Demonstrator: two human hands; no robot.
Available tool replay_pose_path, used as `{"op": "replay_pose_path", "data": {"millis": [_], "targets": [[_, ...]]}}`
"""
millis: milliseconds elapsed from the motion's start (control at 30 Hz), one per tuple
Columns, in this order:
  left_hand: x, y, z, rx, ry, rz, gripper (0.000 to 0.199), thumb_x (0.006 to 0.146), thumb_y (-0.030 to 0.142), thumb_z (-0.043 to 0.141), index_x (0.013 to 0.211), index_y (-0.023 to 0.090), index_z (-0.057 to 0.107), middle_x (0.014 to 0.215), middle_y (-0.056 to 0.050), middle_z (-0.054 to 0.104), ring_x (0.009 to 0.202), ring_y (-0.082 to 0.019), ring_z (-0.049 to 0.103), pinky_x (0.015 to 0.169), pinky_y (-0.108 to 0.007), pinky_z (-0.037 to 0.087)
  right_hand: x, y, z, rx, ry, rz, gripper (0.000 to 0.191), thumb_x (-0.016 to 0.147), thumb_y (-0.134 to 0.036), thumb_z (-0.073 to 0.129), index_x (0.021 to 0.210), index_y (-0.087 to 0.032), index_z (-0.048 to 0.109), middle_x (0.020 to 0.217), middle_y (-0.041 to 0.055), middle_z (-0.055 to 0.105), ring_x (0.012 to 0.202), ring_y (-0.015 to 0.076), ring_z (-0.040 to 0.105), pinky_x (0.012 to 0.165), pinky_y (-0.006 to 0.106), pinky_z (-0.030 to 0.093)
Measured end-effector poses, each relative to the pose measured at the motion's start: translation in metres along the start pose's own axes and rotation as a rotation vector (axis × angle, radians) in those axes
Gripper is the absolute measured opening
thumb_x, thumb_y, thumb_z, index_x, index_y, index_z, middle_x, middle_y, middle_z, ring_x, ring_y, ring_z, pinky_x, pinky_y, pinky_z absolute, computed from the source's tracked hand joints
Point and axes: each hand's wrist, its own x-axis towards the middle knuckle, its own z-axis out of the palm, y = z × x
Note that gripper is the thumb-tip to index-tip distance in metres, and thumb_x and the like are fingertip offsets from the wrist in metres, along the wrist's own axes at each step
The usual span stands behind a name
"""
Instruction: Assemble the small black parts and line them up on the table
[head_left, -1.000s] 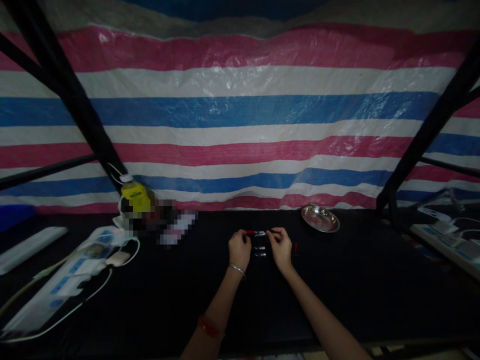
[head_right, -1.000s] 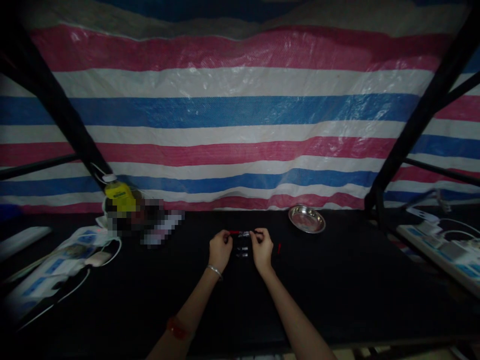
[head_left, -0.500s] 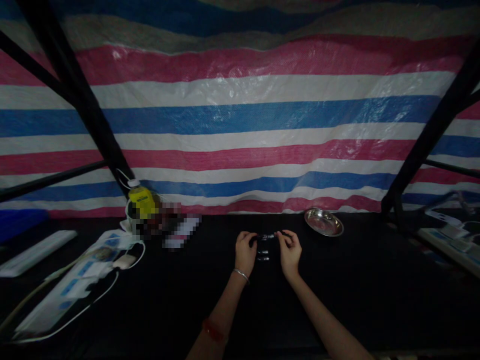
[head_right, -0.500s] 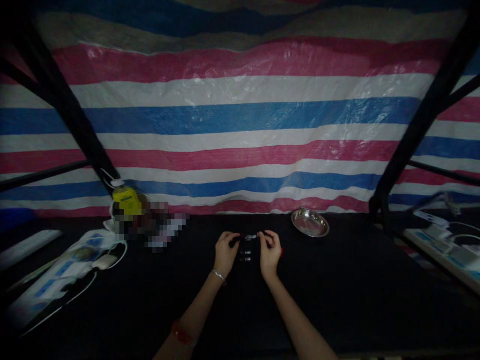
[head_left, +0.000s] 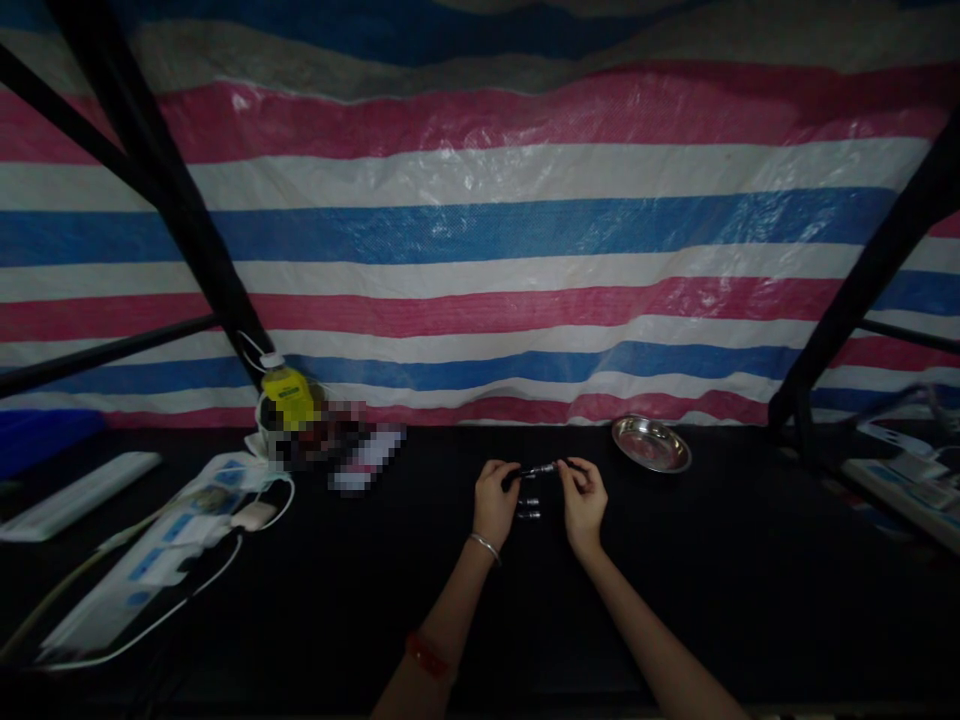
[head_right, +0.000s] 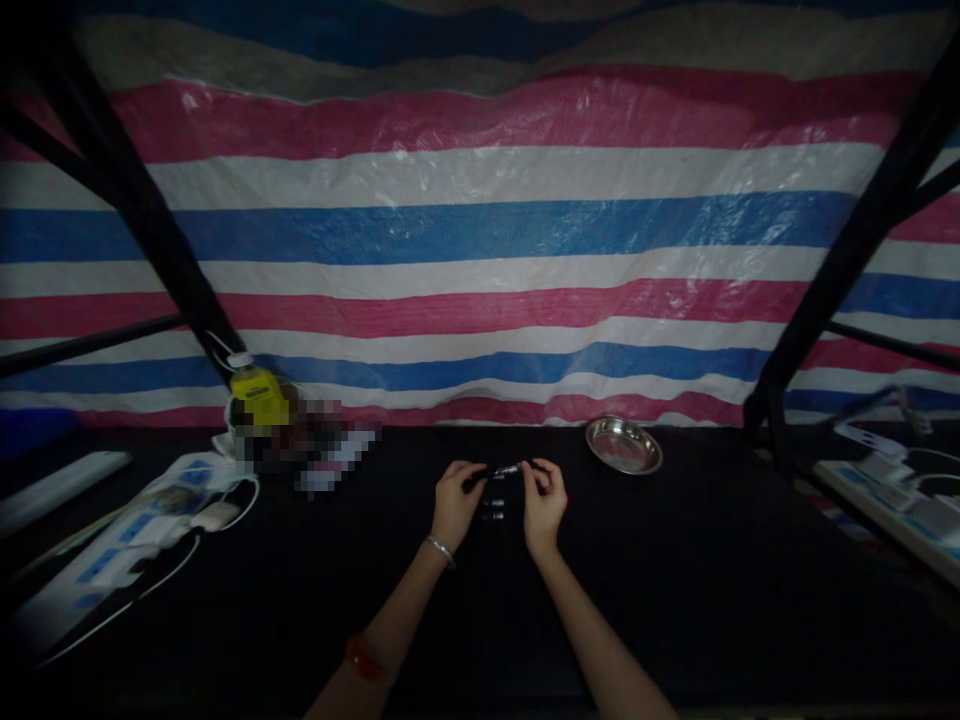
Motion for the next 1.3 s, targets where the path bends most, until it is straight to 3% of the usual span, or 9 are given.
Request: {"op": "replay_pose_path", "data": {"millis": [133,533,867,1067,1300], "targets": [[-0.0006,0.0018,0.0008,-0.015,-0.025,0.016,0.023,0.072,0.006,0.057,0.089,0.018,0.067,0.085,-0.003,0.059,0.080,-0.014,0.058,0.076,-0.030,0.050,-0.0030,-0.0038,0.0005,-0.041,-0.036,-0.013,0.035,0.066,-0.042,0.069,0.085,-0.016,0.055,0.054,-0.0049,0.056,0.052,0.0110,0.054,0.058,0.024,0.043],[-0.0007,0.0017,0.0009,-0.026,-0.065,0.021,0.023,0.073,0.007,0.057,0.091,0.017,0.067,0.086,-0.004,0.060,0.078,-0.014,0.058,0.074,-0.028,0.050,-0.0009,-0.0035,-0.0027,-0.041,0.008,-0.053,0.033,0.069,-0.040,0.067,0.088,-0.016,0.055,0.061,-0.0014,0.061,0.061,0.0138,0.060,0.067,0.027,0.046],[-0.0012,0.0034,0.0006,-0.051,-0.090,0.027,0.025,0.072,0.005,0.055,0.089,0.019,0.067,0.086,-0.002,0.058,0.078,-0.013,0.057,0.074,-0.028,0.050,-0.0013,-0.0007,-0.0037,-0.027,-0.027,-0.026,0.036,0.069,-0.042,0.067,0.090,-0.015,0.054,0.073,0.0057,0.068,0.073,0.0203,0.065,0.069,0.031,0.049],[-0.0011,0.0024,0.0006,-0.059,-0.078,0.035,0.024,0.073,0.007,0.056,0.091,0.019,0.067,0.087,-0.003,0.059,0.079,-0.013,0.058,0.075,-0.029,0.050,0.0005,-0.0044,-0.0052,-0.054,0.025,-0.070,0.035,0.072,-0.042,0.065,0.091,-0.015,0.055,0.067,0.0029,0.065,0.071,0.0190,0.065,0.067,0.030,0.048],[-0.0011,0.0026,0.0014,-0.059,-0.086,0.054,0.023,0.074,0.009,0.056,0.092,0.020,0.067,0.088,-0.003,0.060,0.079,-0.013,0.058,0.075,-0.029,0.051,-0.0012,-0.0057,-0.0046,-0.106,-0.007,-0.062,0.038,0.070,-0.044,0.065,0.092,-0.013,0.059,0.068,0.0034,0.066,0.066,0.0166,0.062,0.067,0.030,0.048]]}}
